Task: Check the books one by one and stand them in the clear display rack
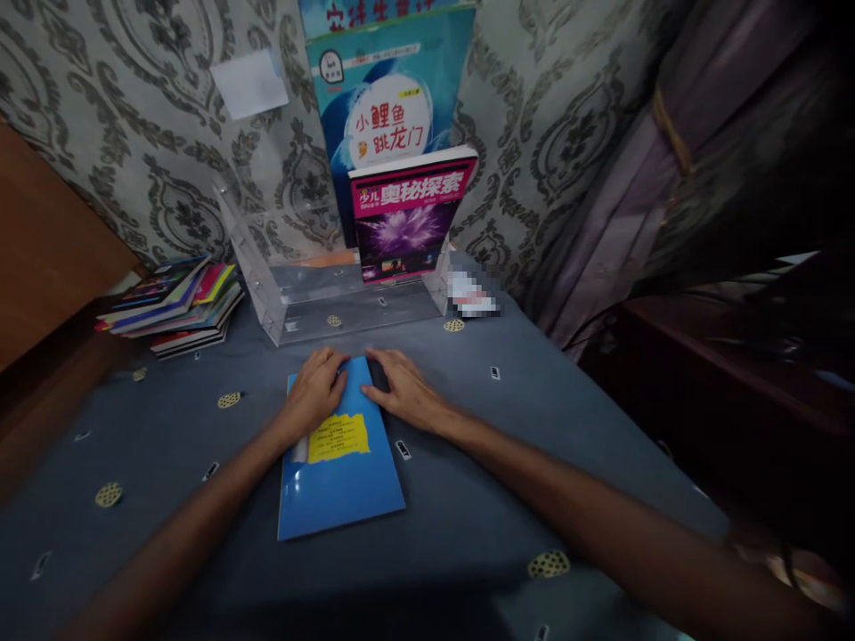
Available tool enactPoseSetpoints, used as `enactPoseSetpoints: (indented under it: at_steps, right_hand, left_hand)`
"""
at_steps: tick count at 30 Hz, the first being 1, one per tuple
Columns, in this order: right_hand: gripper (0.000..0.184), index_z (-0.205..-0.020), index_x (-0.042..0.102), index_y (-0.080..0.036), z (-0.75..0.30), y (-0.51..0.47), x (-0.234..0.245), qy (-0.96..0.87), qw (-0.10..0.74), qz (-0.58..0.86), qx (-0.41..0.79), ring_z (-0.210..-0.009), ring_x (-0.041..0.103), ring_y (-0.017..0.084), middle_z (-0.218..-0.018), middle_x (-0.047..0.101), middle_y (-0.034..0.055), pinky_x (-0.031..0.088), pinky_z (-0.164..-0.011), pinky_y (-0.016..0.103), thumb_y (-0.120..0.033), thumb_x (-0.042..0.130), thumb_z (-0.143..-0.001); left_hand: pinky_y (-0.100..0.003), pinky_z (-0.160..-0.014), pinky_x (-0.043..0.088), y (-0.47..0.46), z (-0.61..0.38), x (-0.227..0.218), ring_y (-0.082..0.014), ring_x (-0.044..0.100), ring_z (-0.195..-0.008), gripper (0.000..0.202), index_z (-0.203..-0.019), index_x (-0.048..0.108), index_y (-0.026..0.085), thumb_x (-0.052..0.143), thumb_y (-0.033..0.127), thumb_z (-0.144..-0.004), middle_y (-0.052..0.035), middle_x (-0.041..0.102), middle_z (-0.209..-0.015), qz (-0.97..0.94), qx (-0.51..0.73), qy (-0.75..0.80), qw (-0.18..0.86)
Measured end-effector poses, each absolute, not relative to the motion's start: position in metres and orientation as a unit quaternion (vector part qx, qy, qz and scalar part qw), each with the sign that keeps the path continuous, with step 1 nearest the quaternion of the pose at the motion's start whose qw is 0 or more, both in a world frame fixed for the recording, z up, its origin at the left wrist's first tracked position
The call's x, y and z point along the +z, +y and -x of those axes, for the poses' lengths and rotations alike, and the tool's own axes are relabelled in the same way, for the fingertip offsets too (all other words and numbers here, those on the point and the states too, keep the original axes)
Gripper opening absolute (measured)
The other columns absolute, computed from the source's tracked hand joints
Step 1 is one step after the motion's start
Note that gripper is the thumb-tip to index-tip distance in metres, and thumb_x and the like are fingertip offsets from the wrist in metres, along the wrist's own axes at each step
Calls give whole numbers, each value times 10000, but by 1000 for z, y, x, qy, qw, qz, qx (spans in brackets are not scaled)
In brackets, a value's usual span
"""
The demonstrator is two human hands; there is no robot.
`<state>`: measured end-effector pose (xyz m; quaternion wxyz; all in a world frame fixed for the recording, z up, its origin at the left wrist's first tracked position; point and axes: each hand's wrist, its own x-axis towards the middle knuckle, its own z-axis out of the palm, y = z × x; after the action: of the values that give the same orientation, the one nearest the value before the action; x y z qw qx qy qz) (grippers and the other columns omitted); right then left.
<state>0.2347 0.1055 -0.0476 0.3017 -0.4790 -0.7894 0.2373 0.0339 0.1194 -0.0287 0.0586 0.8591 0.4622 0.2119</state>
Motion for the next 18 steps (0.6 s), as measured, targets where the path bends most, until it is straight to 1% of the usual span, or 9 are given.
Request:
enactPoseSetpoints:
  at_steps: [4, 7, 10, 14, 18]
  right_hand:
    - [659, -1440, 448, -125, -235, 105, -49, -794, 294, 491, 205, -1345, 464, 329, -1437, 536, 194, 373, -1117, 536, -385, 645, -867]
    - [670, -1424, 463, -91, -234, 104, -46, -789, 280, 512, 192, -1363, 443, 333, -1445, 523, 213, 353, -1136, 517, -406, 657, -865]
    - [672, -1412, 477, -73, -234, 102, -41, -787, 269, 520, 193, -1385, 419, 331, -1457, 509, 222, 344, -1148, 509, -416, 665, -866]
    - [560, -1325, 575, -77, -235, 100, -34, -795, 244, 519, 199, -1417, 382, 347, -1486, 480, 228, 334, -1151, 524, -402, 661, -878]
    - [508, -1274, 617, -59, -235, 100, -29, -792, 235, 521, 213, -1420, 380, 358, -1488, 474, 240, 322, -1157, 511, -376, 665, -880]
  left_hand:
    - [-421, -903, 496, 129, -36, -31, -246, 584, -961, 247, -1073, 644, 188, 439, 245, -948, -67, 607, -960, -849, 210, 479, 71]
    - [-423, -899, 492, 135, -36, -34, -242, 583, -947, 221, -996, 643, 187, 437, 225, -927, -63, 612, -944, -839, 231, 484, 93]
    - [-390, -863, 500, 139, -34, -36, -221, 587, -911, 185, -951, 625, 195, 449, 211, -898, -41, 616, -918, -820, 256, 494, 137]
    - [-343, -812, 499, 141, -31, -37, -193, 584, -857, 183, -969, 614, 196, 453, 243, -898, -26, 607, -923, -799, 277, 502, 181]
    - [-341, -791, 489, 138, -33, -36, -194, 574, -838, 212, -985, 606, 188, 449, 302, -900, -32, 610, -932, -795, 274, 506, 189]
